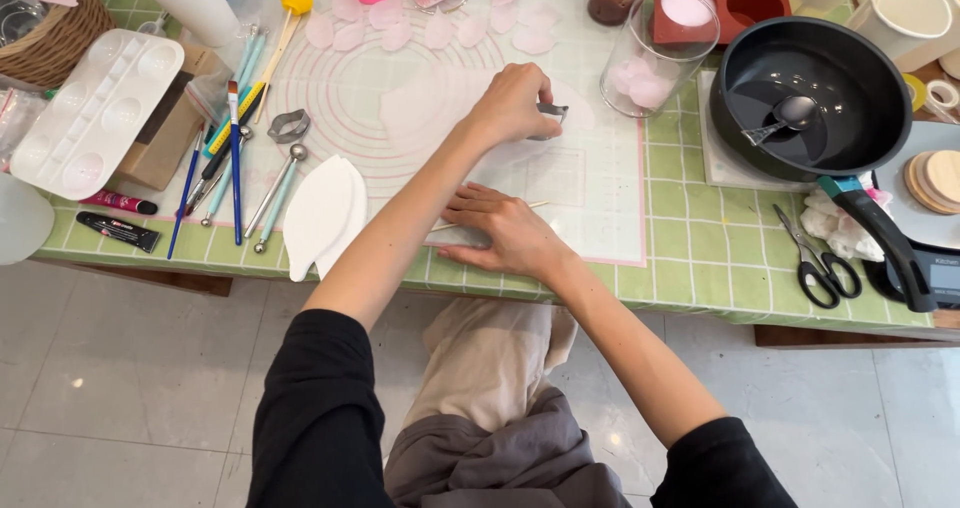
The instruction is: Painting wax petals, cutting new petals from a wax sheet using a metal cutter, and shaping them with a ball stylus tool.
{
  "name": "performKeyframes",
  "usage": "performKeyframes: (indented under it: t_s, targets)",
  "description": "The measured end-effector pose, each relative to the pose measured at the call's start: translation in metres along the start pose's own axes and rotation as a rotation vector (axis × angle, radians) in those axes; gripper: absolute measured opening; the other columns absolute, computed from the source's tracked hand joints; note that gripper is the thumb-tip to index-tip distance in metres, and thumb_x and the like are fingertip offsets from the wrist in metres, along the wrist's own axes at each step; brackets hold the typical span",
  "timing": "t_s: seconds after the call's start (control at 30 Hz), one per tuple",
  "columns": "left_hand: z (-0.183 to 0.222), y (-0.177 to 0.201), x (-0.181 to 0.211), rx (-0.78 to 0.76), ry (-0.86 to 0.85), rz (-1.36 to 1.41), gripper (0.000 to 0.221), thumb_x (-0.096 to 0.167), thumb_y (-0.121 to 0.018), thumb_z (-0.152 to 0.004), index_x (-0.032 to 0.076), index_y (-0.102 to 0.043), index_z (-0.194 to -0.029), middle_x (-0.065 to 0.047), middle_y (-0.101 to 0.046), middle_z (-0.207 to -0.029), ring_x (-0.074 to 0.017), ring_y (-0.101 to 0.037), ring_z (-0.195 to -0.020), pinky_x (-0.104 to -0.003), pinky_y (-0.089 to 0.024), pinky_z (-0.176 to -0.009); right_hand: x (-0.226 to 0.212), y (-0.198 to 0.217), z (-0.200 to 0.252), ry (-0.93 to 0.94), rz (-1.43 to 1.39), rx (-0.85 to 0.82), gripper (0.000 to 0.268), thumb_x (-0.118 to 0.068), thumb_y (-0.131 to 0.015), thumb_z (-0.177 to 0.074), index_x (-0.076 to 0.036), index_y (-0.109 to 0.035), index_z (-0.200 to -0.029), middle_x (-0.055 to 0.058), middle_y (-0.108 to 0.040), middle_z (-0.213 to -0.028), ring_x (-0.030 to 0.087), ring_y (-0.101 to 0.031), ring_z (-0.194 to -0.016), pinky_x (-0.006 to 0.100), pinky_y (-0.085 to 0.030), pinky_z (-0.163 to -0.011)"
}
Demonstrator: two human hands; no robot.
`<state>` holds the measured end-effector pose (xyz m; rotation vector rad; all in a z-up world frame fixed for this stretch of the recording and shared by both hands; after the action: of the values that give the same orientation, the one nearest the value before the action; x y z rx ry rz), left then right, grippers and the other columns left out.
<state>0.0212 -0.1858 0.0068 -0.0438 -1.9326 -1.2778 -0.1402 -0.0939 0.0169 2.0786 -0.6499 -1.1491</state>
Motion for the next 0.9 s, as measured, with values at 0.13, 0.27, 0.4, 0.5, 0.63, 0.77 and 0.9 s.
performKeyframes:
  t_s: [0.13,0.27,0.4,0.5,0.63,0.77,0.9]
  targets:
    - [0.000,-0.006,-0.005,-0.018,0.041,-0.011,0.041,0.022,-0.092,-0.059,-0.004,-0.075,-0.087,-0.020,-0.074,-0.081,-0.0284,-0.073,-0.078,-0.038,-0.058,-0.070,-0.010,0.007,-0.004,0.027,-0.026,-0.006,0.045,-0.032,-0.082,-0.085,-0.001,-0.075,-0.117,0.016,-0.071,-0.127,0.033,-0.060,-0.131,0.044,-0.048,-0.111]
    - [0.001,-0.007,-0.004,0.000,0.017,-0.009,0.042,0.020,-0.093,-0.057,-0.004,-0.075,-0.086,-0.020,-0.074,-0.083,-0.0294,-0.073,-0.080,-0.039,-0.058,-0.070,-0.012,0.008,-0.004,0.027,-0.055,0.002,0.042,-0.032,-0.081,-0.087,-0.002,-0.075,-0.116,0.015,-0.071,-0.129,0.032,-0.061,-0.132,0.043,-0.049,-0.112]
    - [0.001,-0.012,-0.008,-0.044,0.085,0.005,0.042,0.022,-0.094,-0.059,-0.003,-0.074,-0.088,-0.020,-0.075,-0.088,-0.0289,-0.074,-0.085,-0.038,-0.058,-0.075,-0.013,0.009,-0.003,0.035,-0.025,0.011,0.044,-0.032,-0.080,-0.086,-0.002,-0.075,-0.118,0.016,-0.069,-0.131,0.034,-0.059,-0.132,0.044,-0.048,-0.111]
    - [0.002,-0.013,-0.013,-0.027,0.105,0.018,0.046,0.022,-0.095,-0.058,-0.002,-0.072,-0.089,-0.019,-0.074,-0.091,-0.0294,-0.073,-0.089,-0.037,-0.058,-0.077,-0.015,0.011,-0.005,0.035,-0.026,0.009,0.043,-0.032,-0.081,-0.085,-0.002,-0.076,-0.116,0.016,-0.070,-0.130,0.034,-0.059,-0.131,0.044,-0.048,-0.111]
    - [0.001,-0.020,-0.016,0.001,0.106,0.012,0.047,0.021,-0.096,-0.058,-0.002,-0.071,-0.089,-0.020,-0.074,-0.092,-0.0305,-0.072,-0.090,-0.038,-0.058,-0.077,-0.014,0.009,-0.003,0.043,-0.029,0.000,0.044,-0.033,-0.081,-0.085,-0.002,-0.075,-0.115,0.016,-0.071,-0.128,0.034,-0.062,-0.127,0.044,-0.049,-0.109]
    - [0.003,-0.021,-0.014,0.022,0.103,-0.011,0.045,0.019,-0.096,-0.058,-0.002,-0.071,-0.088,-0.020,-0.074,-0.092,-0.0315,-0.072,-0.090,-0.039,-0.057,-0.077,-0.016,0.009,-0.003,0.028,-0.032,-0.019,0.044,-0.033,-0.081,-0.085,-0.001,-0.075,-0.113,0.018,-0.072,-0.123,0.034,-0.065,-0.121,0.044,-0.051,-0.106]
    - [0.003,-0.021,-0.016,0.052,0.084,-0.006,0.044,0.019,-0.097,-0.058,-0.002,-0.072,-0.088,-0.020,-0.074,-0.093,-0.0318,-0.072,-0.091,-0.039,-0.058,-0.078,-0.017,0.010,-0.004,0.010,-0.051,-0.034,0.042,-0.032,-0.081,-0.086,0.000,-0.076,-0.112,0.019,-0.072,-0.122,0.035,-0.066,-0.118,0.044,-0.053,-0.105]
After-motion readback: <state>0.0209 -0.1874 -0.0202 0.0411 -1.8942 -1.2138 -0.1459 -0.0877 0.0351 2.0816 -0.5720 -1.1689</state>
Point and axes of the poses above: each hand's wrist, its own z-axis away from the middle knuckle, its own y-axis out of the back of the hand, x = y × z, the point moved 9 cm from there along -z, towards the middle knuckle
